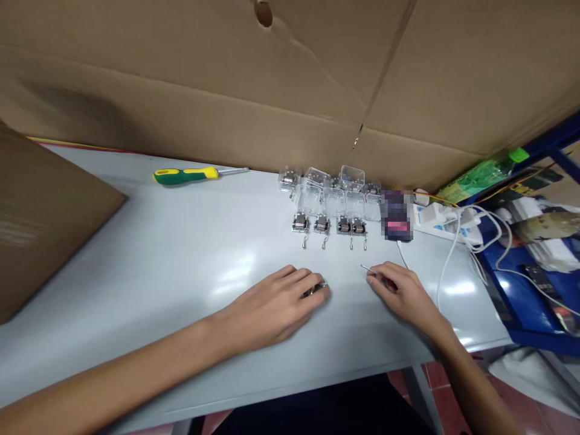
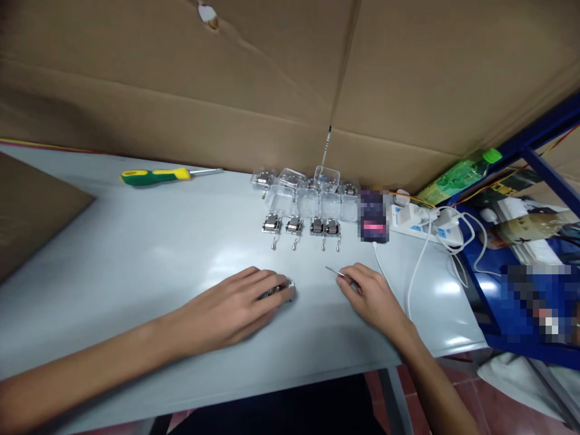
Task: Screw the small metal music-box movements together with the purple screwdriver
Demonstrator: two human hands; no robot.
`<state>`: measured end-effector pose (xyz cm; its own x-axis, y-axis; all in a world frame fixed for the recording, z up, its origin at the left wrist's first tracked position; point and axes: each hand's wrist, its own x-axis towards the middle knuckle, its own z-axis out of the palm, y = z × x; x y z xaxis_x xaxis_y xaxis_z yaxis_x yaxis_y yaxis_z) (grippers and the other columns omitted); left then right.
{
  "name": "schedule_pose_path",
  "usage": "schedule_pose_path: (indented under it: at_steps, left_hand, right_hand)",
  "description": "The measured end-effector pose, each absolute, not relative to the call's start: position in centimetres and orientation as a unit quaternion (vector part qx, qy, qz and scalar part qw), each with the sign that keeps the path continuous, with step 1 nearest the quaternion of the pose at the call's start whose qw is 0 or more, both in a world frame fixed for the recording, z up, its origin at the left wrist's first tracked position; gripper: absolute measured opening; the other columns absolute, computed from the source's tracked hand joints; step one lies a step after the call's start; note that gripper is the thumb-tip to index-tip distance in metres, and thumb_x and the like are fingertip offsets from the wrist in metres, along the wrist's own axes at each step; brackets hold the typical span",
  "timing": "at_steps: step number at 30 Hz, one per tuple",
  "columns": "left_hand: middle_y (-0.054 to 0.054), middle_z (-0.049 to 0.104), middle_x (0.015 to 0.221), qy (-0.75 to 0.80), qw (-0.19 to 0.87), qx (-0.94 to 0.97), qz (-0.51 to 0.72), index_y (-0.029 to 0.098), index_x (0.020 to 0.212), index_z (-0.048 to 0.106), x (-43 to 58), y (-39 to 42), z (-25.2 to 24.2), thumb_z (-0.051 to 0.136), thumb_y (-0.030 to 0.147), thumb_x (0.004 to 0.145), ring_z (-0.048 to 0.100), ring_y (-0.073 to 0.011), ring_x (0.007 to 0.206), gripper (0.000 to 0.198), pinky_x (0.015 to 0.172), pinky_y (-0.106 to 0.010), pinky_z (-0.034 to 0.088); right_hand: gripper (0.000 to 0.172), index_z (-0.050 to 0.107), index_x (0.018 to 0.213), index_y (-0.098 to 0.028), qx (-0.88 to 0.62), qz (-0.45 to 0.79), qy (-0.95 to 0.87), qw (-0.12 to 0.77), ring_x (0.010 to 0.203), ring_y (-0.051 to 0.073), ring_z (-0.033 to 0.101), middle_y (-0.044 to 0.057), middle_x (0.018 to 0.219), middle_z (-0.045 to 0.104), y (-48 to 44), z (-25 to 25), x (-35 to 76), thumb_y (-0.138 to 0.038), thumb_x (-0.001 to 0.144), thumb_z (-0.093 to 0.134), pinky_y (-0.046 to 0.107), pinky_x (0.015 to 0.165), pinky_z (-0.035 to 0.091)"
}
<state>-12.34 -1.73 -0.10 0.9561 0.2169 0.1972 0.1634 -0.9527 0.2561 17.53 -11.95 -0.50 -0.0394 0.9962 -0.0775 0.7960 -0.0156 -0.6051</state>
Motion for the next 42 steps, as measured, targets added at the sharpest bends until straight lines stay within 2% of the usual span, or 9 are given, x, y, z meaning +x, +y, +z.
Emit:
schedule_pose_path:
  at_steps: [6, 10, 15, 20, 24, 31, 35, 39, 42]
  left_hand:
    - [-0.01, 0.067, 0.118, 0.109, 0.132, 0.978, 0.119, 0.019, 0.137, 0.054, -12.7, -1.9, -0.5, 0.047, 0.014, 0.103, 0.064, -0.022, 0.104, 0.035, 0.09, -0.036, 0.052]
    - [-0.008, 0.068, 0.112, 0.118, 0.161, 0.968, 0.151, 0.021, 0.134, 0.056, -12.6, -1.9, -0.5, 0.048, 0.015, 0.103, 0.064, -0.0206, 0.101, 0.033, 0.09, -0.035, 0.052]
    - [-0.008, 0.067, 0.11, 0.118, 0.171, 0.967, 0.148, 0.022, 0.133, 0.056, -12.7, -1.7, -0.4, 0.05, 0.015, 0.102, 0.063, -0.02, 0.098, 0.033, 0.089, -0.034, 0.051]
    - [-0.007, 0.067, 0.11, 0.122, 0.172, 0.967, 0.144, 0.022, 0.133, 0.057, -13.1, -1.6, -0.4, 0.048, 0.014, 0.102, 0.063, -0.0196, 0.097, 0.033, 0.089, -0.034, 0.051]
    - [-0.008, 0.067, 0.112, 0.119, 0.162, 0.973, 0.115, 0.021, 0.132, 0.058, -13.1, -1.7, -0.4, 0.049, 0.013, 0.101, 0.063, -0.0211, 0.098, 0.033, 0.088, -0.036, 0.051]
    - [-0.012, 0.062, 0.131, 0.112, 0.136, 0.977, 0.116, 0.022, 0.138, 0.057, -13.1, -2.0, -0.6, 0.05, 0.002, 0.094, 0.058, -0.0276, 0.12, 0.049, 0.096, -0.041, 0.051]
    - [-0.01, 0.067, 0.125, 0.051, 0.131, 0.983, 0.122, 0.023, 0.13, 0.062, -10.8, -2.8, 0.1, 0.049, 0.01, 0.103, 0.063, -0.0226, 0.112, 0.032, 0.098, -0.038, 0.049]
    - [-0.008, 0.07, 0.119, -0.045, 0.107, 0.985, 0.131, 0.025, 0.116, 0.067, -5.6, -3.2, 0.8, 0.058, 0.013, 0.101, 0.065, -0.0213, 0.111, 0.021, 0.099, -0.036, 0.048]
    - [-0.009, 0.07, 0.115, -0.05, 0.062, 0.989, 0.124, 0.02, 0.106, 0.067, -1.4, -2.2, 1.0, 0.057, 0.011, 0.101, 0.066, -0.021, 0.111, 0.015, 0.095, -0.035, 0.049]
  right_hand:
    - [0.012, 0.063, 0.098, -0.023, -0.658, 0.219, -0.707, 0.135, 0.078, 0.017, 0.063, 0.002, 0.092, 0.068, -10.5, -0.6, 18.1, -0.023, 0.099, 0.052, 0.03, 0.075, 0.047]
    - [0.013, 0.064, 0.102, -0.02, -0.671, 0.138, -0.703, 0.191, 0.083, 0.018, 0.065, 0.005, 0.095, 0.071, -7.2, 1.1, 20.0, -0.025, 0.099, 0.053, 0.031, 0.079, 0.047]
    - [0.015, 0.068, 0.099, -0.019, -0.67, 0.071, -0.705, 0.221, 0.077, 0.018, 0.064, 0.004, 0.086, 0.072, -2.1, 2.1, 21.8, -0.027, 0.097, 0.055, 0.03, 0.073, 0.045]
    - [0.026, 0.07, 0.114, -0.018, -0.691, 0.014, -0.665, 0.284, 0.067, 0.016, 0.061, 0.002, 0.081, 0.072, -1.4, 1.4, 22.4, -0.028, 0.094, 0.057, 0.03, 0.071, 0.048]
    - [0.023, 0.074, 0.106, -0.017, -0.691, -0.033, -0.633, 0.347, 0.061, 0.014, 0.057, 0.002, 0.075, 0.07, -2.8, 0.7, 22.6, -0.029, 0.092, 0.06, 0.028, 0.064, 0.048]
    - [0.02, 0.077, 0.101, -0.019, -0.662, -0.068, -0.662, 0.344, 0.06, 0.014, 0.059, 0.0, 0.072, 0.07, -3.8, 1.9, 23.4, -0.024, 0.087, 0.063, 0.028, 0.065, 0.05]
    - [0.02, 0.077, 0.102, -0.021, -0.665, -0.08, -0.663, 0.335, 0.062, 0.015, 0.061, 0.001, 0.074, 0.071, -4.2, 2.7, 24.0, -0.026, 0.09, 0.062, 0.029, 0.066, 0.051]
    - [0.018, 0.076, 0.102, -0.02, -0.656, -0.086, -0.663, 0.351, 0.063, 0.014, 0.062, 0.001, 0.074, 0.072, -4.4, 3.6, 24.7, -0.025, 0.093, 0.061, 0.028, 0.067, 0.052]
    - [0.017, 0.076, 0.102, -0.02, -0.649, -0.091, -0.667, 0.354, 0.062, 0.013, 0.062, 0.001, 0.075, 0.072, -5.5, 4.7, 25.5, -0.023, 0.095, 0.061, 0.027, 0.066, 0.052]
